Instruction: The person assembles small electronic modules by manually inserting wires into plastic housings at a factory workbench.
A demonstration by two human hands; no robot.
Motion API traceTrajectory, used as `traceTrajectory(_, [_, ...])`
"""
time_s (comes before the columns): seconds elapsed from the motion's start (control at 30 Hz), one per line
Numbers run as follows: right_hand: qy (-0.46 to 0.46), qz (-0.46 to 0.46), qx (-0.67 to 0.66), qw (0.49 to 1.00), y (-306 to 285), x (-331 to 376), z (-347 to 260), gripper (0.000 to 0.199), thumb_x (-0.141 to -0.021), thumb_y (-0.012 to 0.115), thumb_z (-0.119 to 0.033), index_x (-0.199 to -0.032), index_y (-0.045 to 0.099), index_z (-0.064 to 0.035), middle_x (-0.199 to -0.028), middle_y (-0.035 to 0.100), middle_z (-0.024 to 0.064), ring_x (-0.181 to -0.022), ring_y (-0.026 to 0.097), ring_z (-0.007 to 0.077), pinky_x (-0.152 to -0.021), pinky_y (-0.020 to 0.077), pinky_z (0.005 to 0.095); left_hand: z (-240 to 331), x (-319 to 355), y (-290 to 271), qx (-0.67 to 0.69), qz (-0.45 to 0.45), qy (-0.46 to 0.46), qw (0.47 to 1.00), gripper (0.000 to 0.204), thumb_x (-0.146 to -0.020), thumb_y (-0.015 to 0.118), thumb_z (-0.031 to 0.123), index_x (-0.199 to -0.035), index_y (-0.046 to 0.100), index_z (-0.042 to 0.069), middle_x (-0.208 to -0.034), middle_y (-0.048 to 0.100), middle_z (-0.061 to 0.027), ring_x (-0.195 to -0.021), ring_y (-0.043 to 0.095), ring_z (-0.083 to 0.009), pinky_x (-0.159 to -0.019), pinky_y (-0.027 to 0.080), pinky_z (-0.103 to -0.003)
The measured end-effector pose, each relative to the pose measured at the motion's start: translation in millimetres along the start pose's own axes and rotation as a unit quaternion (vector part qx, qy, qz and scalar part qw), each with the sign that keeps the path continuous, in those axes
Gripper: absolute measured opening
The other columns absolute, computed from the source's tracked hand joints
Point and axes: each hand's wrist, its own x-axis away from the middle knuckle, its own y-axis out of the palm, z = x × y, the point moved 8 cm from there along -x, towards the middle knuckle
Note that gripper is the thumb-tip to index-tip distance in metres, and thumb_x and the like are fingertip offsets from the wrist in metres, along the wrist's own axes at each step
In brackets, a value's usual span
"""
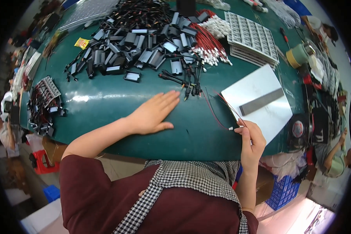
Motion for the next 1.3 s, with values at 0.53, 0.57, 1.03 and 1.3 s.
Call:
traceTrajectory(0.53, [0.118,-0.006,-0.094,0.989,-38.6,12.2,-19.4,0.026,-0.095,0.047,-0.009,-0.107,0.064,0.0068,-0.078,0.064,0.0093,-0.065,0.058,0.0113,-0.063,0.0468,0.0217,121.7,-70.5,-26.4,0.379,0.047,0.223,0.897,0.030,-0.079,0.059,0.006,-0.108,0.063,0.007,-0.105,0.064,-0.0144,-0.098,0.059,-0.0320,-0.088,0.045,-0.042])
traceTrajectory(0.57, [0.128,-0.027,-0.098,0.987,-27.7,11.6,-15.2,0.027,-0.096,0.047,-0.010,-0.107,0.064,0.0062,-0.071,0.063,0.0065,-0.063,0.056,0.0092,-0.060,0.0460,0.0211,82.4,-68.8,-40.6,0.310,0.151,0.171,0.923,0.030,-0.075,0.059,0.002,-0.104,0.065,0.008,-0.097,0.066,-0.0117,-0.090,0.061,-0.0315,-0.083,0.047,-0.042])
traceTrajectory(1.03, [-0.111,-0.241,0.261,0.928,129.0,-14.0,-22.6,0.015,-0.082,0.064,-0.017,-0.091,0.061,-0.0055,-0.078,0.057,0.0084,-0.076,0.061,0.0251,-0.065,0.0490,0.0360,-77.7,-65.8,-76.0,0.017,0.172,0.029,0.985,0.007,-0.072,0.068,0.008,-0.078,0.066,0.007,-0.095,0.057,-0.0053,-0.094,0.054,-0.0251,-0.081,0.043,-0.037])
traceTrajectory(1.3, [-0.191,-0.053,0.196,0.960,149.2,-3.0,-2.9,0.017,-0.083,0.055,-0.022,-0.090,0.054,-0.0055,-0.083,0.052,0.0099,-0.088,0.055,0.0243,-0.073,0.0452,0.0366,70.0,-97.9,-109.7,0.165,0.226,0.265,0.923,0.021,-0.067,0.069,0.007,-0.086,0.059,0.007,-0.104,0.058,-0.0110,-0.095,0.057,-0.0314,-0.081,0.045,-0.042])
